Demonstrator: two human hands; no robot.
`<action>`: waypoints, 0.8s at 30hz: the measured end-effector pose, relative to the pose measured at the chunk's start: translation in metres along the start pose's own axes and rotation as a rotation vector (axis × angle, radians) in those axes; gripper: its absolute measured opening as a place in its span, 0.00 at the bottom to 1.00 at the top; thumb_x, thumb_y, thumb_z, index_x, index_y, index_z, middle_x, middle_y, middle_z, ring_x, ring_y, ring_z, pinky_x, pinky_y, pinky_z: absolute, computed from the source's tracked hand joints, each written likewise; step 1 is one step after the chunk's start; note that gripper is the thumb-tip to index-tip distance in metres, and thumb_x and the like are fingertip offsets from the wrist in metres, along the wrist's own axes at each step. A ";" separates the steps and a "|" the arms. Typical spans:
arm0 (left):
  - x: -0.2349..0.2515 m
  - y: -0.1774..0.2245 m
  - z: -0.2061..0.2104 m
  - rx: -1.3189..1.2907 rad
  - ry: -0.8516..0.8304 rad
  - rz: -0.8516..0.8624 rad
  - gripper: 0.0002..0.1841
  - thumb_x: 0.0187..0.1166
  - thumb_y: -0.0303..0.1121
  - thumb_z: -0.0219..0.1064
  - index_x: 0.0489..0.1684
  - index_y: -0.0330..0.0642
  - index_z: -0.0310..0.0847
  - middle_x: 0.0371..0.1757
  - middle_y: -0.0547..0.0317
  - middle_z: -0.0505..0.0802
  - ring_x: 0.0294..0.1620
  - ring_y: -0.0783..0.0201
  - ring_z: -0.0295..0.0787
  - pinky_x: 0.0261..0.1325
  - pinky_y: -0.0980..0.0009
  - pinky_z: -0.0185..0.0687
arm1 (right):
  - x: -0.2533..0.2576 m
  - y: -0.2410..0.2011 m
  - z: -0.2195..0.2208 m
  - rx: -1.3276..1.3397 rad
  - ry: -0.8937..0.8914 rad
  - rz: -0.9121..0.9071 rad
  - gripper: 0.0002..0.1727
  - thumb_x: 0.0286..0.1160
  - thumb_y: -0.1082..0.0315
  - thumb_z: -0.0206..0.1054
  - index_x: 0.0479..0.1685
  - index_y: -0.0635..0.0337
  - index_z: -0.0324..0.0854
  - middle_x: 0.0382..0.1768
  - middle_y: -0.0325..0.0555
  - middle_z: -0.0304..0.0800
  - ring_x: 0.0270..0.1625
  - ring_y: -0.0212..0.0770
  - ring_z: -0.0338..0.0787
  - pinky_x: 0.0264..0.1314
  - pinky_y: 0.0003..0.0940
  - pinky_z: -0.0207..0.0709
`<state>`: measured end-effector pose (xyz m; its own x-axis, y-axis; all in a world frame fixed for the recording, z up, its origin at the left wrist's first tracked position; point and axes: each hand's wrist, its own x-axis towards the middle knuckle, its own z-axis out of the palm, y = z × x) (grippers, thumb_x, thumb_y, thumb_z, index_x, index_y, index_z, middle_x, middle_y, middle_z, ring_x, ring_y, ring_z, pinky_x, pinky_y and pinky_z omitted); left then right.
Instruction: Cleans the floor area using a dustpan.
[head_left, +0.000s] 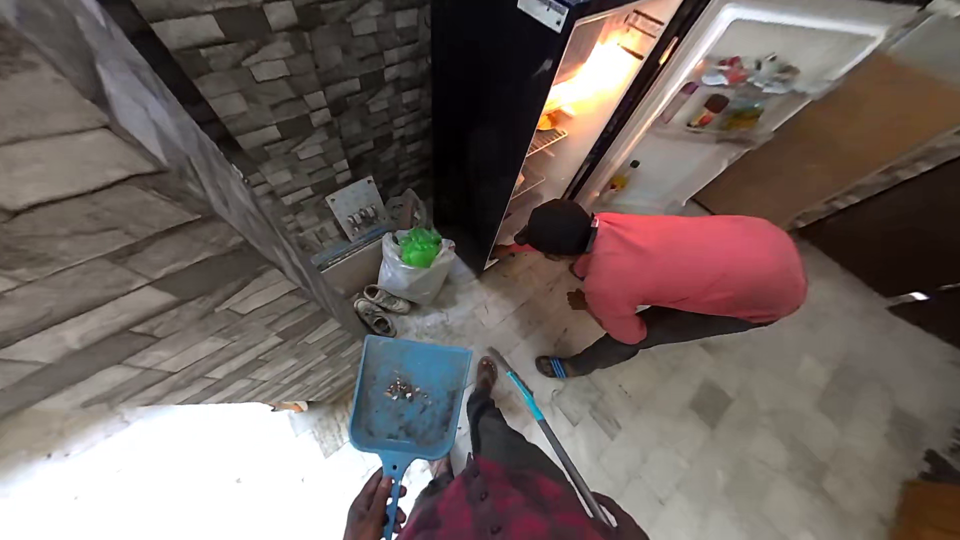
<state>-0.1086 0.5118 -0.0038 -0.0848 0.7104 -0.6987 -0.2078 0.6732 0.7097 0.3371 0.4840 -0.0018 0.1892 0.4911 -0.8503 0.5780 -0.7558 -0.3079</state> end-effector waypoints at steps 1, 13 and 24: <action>0.006 0.006 0.002 0.000 0.011 0.003 0.21 0.95 0.34 0.45 0.78 0.31 0.68 0.43 0.51 0.94 0.23 0.67 0.89 0.26 0.73 0.86 | 0.012 -0.009 -0.006 0.023 -0.028 -0.008 0.32 0.83 0.59 0.64 0.87 0.54 0.66 0.56 0.63 0.90 0.48 0.55 0.92 0.53 0.56 0.83; 0.085 0.097 0.078 -0.086 0.205 0.035 0.20 0.96 0.34 0.44 0.76 0.32 0.68 0.40 0.52 0.94 0.22 0.68 0.88 0.24 0.75 0.85 | 0.111 -0.133 -0.136 0.141 -0.365 0.002 0.40 0.84 0.68 0.65 0.93 0.52 0.48 0.53 0.53 0.85 0.39 0.38 0.86 0.44 0.37 0.82; 0.122 0.155 0.115 -0.056 0.317 -0.022 0.22 0.96 0.35 0.43 0.80 0.32 0.66 0.42 0.52 0.92 0.23 0.68 0.86 0.25 0.74 0.83 | 0.185 -0.215 -0.191 0.389 -0.528 0.031 0.24 0.91 0.66 0.52 0.84 0.48 0.62 0.29 0.37 0.76 0.21 0.30 0.77 0.24 0.26 0.75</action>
<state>-0.0391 0.7269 0.0315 -0.3776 0.5904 -0.7133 -0.2658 0.6688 0.6943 0.3989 0.8198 -0.0112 -0.2712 0.2623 -0.9261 0.2309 -0.9163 -0.3271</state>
